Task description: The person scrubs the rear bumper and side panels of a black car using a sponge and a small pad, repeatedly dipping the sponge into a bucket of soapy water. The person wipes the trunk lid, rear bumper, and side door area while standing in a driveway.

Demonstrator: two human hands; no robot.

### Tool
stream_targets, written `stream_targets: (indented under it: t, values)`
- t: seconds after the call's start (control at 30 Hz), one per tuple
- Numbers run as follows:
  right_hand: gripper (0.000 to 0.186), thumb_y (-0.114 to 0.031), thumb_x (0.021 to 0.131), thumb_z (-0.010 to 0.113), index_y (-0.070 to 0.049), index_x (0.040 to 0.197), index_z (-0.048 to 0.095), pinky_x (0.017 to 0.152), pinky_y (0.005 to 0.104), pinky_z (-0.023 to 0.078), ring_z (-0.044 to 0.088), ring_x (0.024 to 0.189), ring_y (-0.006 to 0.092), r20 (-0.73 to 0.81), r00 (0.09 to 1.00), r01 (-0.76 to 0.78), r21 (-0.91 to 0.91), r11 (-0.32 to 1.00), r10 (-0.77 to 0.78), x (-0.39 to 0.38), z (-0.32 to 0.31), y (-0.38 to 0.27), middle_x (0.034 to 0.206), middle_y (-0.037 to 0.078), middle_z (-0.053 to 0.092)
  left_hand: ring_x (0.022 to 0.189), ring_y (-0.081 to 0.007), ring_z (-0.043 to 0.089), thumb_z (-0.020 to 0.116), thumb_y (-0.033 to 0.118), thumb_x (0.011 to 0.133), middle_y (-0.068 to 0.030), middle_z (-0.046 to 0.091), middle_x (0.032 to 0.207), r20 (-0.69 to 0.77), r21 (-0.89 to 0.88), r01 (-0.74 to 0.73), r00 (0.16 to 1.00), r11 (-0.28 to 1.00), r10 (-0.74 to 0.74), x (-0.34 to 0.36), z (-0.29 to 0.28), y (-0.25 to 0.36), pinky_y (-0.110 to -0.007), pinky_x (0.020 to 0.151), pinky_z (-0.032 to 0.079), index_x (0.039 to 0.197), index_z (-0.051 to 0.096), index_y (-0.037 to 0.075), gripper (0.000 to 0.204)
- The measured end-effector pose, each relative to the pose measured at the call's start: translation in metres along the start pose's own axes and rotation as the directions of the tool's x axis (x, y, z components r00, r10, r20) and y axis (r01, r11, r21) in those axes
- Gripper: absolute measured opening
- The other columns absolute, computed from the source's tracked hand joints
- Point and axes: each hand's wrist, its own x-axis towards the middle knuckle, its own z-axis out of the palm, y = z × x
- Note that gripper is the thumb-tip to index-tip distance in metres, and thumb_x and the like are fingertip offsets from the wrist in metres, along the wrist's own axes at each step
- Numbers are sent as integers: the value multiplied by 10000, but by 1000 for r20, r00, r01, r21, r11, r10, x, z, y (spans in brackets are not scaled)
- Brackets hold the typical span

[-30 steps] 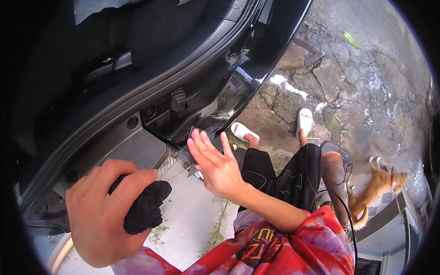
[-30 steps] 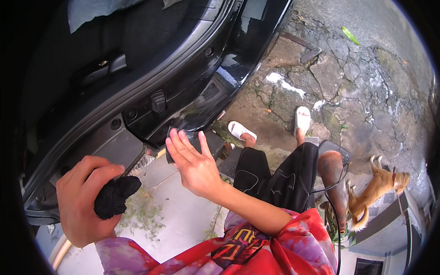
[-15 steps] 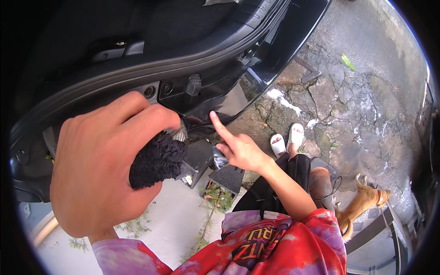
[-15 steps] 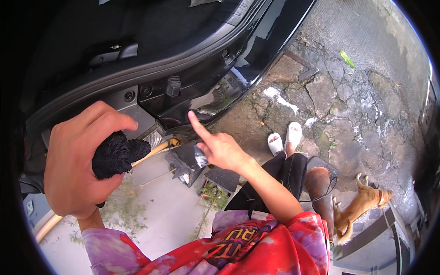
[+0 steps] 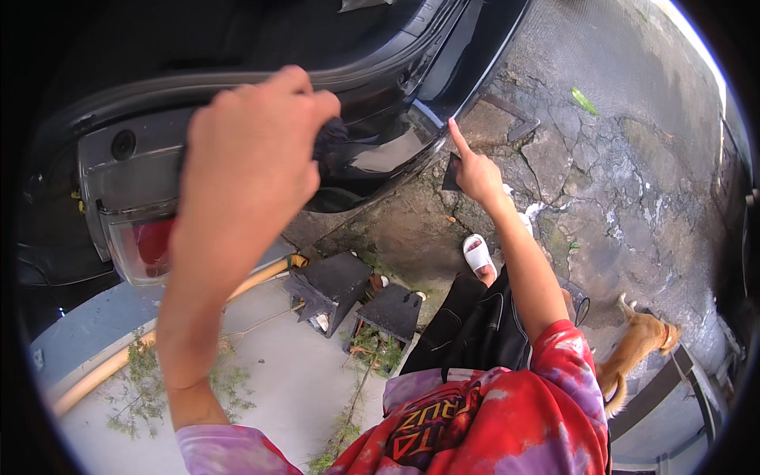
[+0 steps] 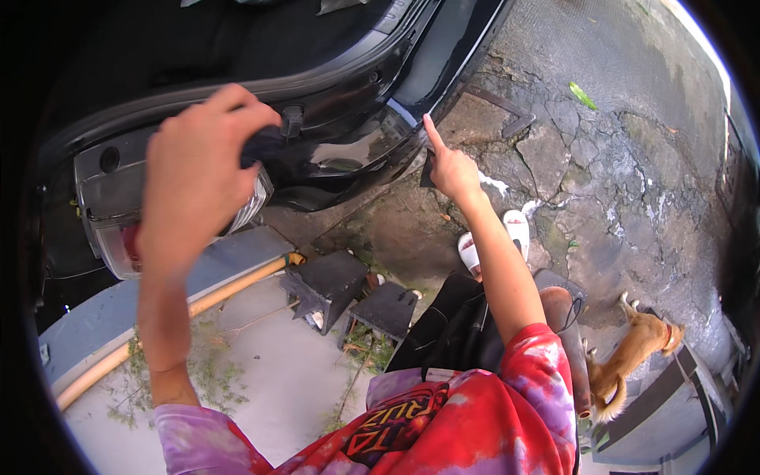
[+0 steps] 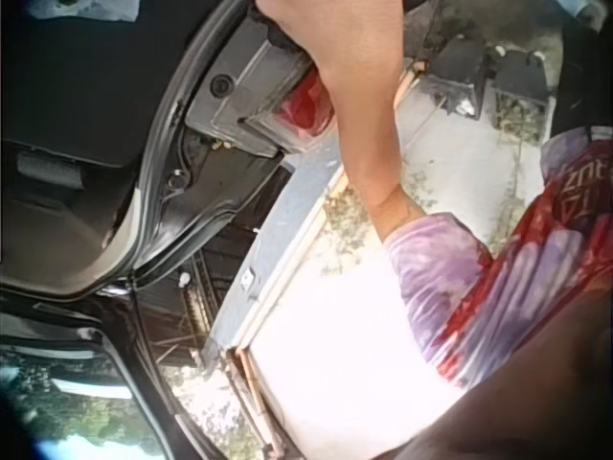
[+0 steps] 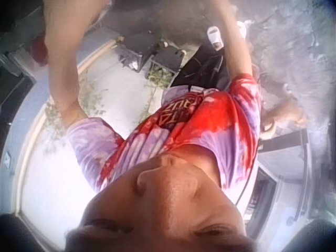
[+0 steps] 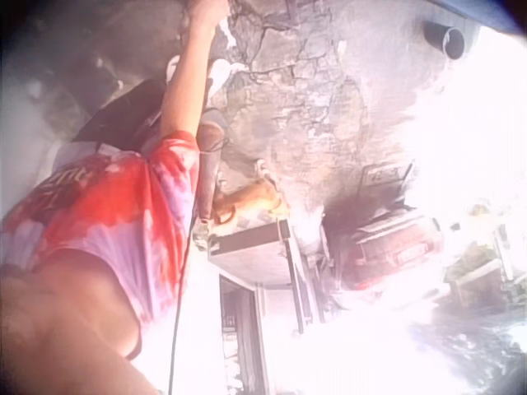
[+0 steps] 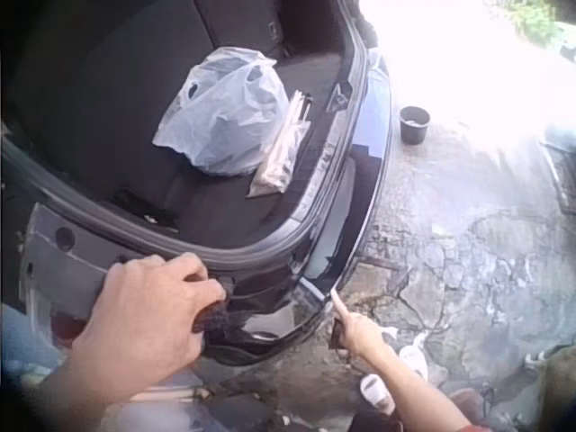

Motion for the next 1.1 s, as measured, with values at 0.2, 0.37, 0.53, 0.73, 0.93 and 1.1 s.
stream_targets:
  t: [0.2,0.37,0.53,0.73,0.93,1.1]
  values:
    - [539,-186,960,631,-158,1488,528,1022,491,489,639,1148,466,37,999,14,331,944,-28,-71,15,168,1193,275,693,1053,-304,644,766,145,801,-81,703,1070,90,-76,144,986,987,-137,88,197,96,-469,866,519,1036,782,139,235]
    - [484,-104,953,623,-67,1434,583,1050,403,480,650,1230,349,-28,932,-321,397,860,360,-179,-20,344,1264,254,683,1055,-293,573,784,46,665,-6,620,1076,-239,-453,254,889,855,-391,162,278,182,-464,870,466,948,699,164,319]
    - [440,-60,978,591,-2,1413,577,1088,370,442,599,1257,282,-241,715,-510,461,726,656,-367,-82,575,1341,194,651,1024,-319,564,777,-14,627,-37,610,1059,-463,-646,133,715,752,-524,233,286,203,-451,893,456,924,673,134,347]
    - [475,-73,822,751,15,1276,643,970,410,522,683,1051,324,-88,601,-782,139,607,794,-435,-111,666,1122,213,713,998,-343,593,751,-25,695,-58,609,1063,-225,-463,269,886,844,-406,189,260,151,-462,887,513,963,673,118,313]
    - [523,-18,904,662,-39,1419,573,1052,380,461,632,1155,301,-69,866,-453,309,836,495,-298,-201,571,1277,190,665,1016,-346,609,751,-6,677,-48,613,1088,-19,-261,568,805,780,-593,131,236,146,-470,888,527,993,696,132,349]
    - [568,10,859,679,-46,1415,577,1088,441,440,610,1240,373,57,928,-364,343,866,368,-235,-297,493,1339,214,647,972,-370,618,713,-15,696,-77,627,1000,-221,-516,694,458,502,-861,221,267,167,-470,827,508,923,667,128,272]
